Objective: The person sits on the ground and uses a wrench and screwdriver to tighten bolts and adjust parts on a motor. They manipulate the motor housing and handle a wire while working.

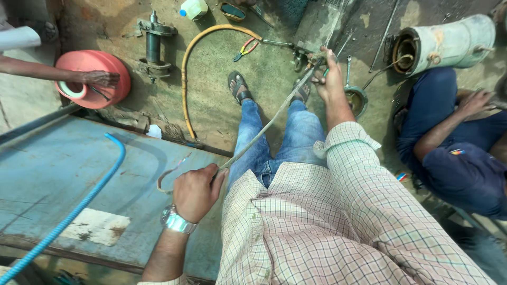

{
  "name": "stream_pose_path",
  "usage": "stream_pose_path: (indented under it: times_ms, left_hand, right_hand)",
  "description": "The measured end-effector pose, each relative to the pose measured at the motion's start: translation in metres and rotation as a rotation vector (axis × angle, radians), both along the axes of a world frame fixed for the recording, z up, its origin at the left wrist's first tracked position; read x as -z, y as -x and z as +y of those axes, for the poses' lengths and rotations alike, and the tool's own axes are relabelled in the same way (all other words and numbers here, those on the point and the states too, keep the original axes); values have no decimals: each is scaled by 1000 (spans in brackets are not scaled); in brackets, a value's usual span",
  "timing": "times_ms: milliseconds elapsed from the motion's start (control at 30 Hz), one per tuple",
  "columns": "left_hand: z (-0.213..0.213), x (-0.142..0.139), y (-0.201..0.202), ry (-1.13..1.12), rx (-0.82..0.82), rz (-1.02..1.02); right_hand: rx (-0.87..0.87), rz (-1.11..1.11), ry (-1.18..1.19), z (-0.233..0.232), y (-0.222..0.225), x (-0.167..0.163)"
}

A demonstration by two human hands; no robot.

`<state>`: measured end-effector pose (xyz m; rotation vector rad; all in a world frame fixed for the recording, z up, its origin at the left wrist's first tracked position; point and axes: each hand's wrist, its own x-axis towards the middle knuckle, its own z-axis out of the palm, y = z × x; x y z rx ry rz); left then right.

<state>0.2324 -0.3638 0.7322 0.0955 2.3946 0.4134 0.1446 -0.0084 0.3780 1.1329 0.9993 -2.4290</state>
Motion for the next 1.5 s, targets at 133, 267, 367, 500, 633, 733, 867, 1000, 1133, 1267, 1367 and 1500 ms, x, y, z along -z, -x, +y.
stream_pose_path:
  times_ms: [133, 267, 367, 500, 633, 733, 867, 1000, 1133, 1267, 1367, 1500]
  left_hand:
    - [-10, 10, 1, 68, 353, 23]
    - [-19, 28, 2, 146, 682, 86]
    - [-22, 35, 4, 137, 824, 156]
    - [-21, 26, 11, 57, 858, 134]
    - [-19, 4, 22, -14, 636, 72]
    - [-16, -8, 35, -30, 472, 34]
    - [-12, -19, 47, -20, 348, -24]
    - [-3, -22, 42, -72, 250, 4]
    - [10, -23, 33, -80, 162, 29]
    - [19, -28, 35, -20, 80, 41]
    - [33, -32, 33, -20, 32, 5]
    - [54, -34, 25, -13, -2, -29]
  right_hand:
    - [-89, 97, -470, -15, 13, 11]
    - [-553, -57, -1009, -12, 9, 8]
    - [-707, -116, -1203, -6, 3, -3]
    - [-824, 84, -1272, 7, 12, -13]
    - [-439, 0, -456, 3, 18, -5]
    - [-96, -47, -250, -21, 9, 5]
    - [88, 70, 20, -53, -5, 19]
    - [61, 125, 131, -59, 3, 27]
    - [29, 183, 217, -45, 11, 32]
    - [-186, 240, -113, -20, 5, 40]
    - [-189, 241, -183, 5, -4, 39]
    - [-293, 188, -292, 10, -24, 6]
